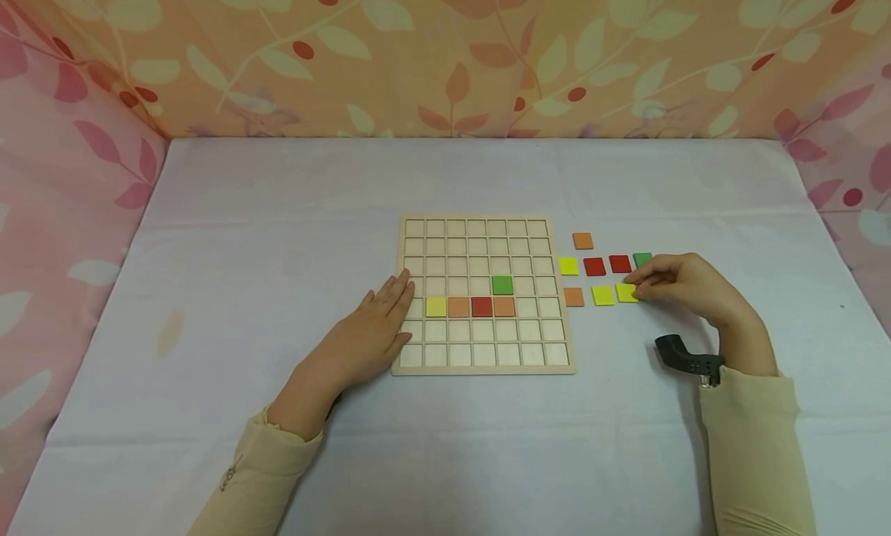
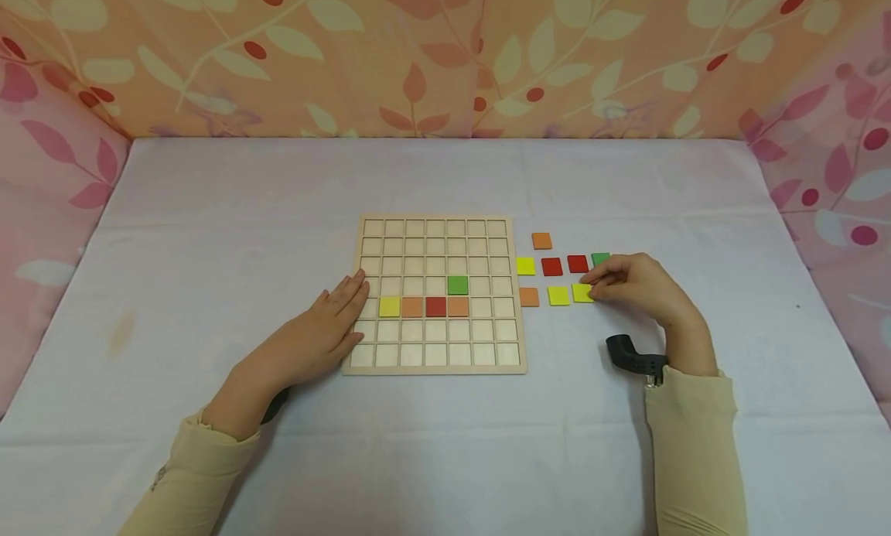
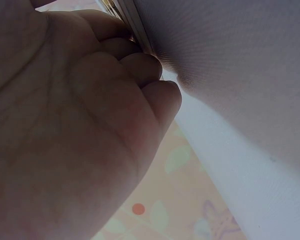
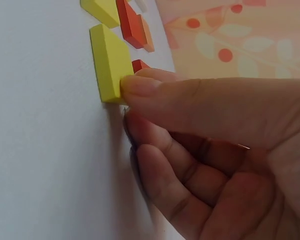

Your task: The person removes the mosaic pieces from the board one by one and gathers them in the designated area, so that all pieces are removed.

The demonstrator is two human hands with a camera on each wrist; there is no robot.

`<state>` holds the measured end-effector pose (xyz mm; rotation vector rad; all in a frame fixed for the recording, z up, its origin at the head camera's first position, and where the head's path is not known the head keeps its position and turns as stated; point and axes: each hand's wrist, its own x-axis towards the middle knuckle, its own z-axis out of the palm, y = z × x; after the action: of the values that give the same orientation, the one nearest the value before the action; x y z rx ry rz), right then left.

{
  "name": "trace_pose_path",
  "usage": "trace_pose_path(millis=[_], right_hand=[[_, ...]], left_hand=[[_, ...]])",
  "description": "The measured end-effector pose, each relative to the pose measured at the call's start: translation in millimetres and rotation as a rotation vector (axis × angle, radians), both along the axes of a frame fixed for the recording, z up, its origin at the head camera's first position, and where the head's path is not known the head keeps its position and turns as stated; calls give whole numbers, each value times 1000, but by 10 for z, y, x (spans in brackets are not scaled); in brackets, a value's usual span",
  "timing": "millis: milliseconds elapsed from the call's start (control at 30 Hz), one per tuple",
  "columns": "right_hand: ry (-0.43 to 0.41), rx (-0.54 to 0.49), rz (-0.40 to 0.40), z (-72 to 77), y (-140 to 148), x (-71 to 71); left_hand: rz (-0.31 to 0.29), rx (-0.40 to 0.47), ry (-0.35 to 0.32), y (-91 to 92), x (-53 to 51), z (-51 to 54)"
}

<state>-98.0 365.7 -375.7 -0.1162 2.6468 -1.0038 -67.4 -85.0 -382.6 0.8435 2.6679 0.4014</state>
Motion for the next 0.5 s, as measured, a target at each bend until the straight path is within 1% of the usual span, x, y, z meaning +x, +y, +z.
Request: trace_pose_path(millis=[267, 400, 500], right_hand=[[25, 27, 0, 17, 11, 8], [23, 0, -3, 12, 39, 16], [8, -28, -21, 8, 62, 23]], left_hand=[[3, -2, -3, 1, -3, -9], [7, -2, -11, 3, -4, -12], [7, -2, -13, 3, -4, -9]])
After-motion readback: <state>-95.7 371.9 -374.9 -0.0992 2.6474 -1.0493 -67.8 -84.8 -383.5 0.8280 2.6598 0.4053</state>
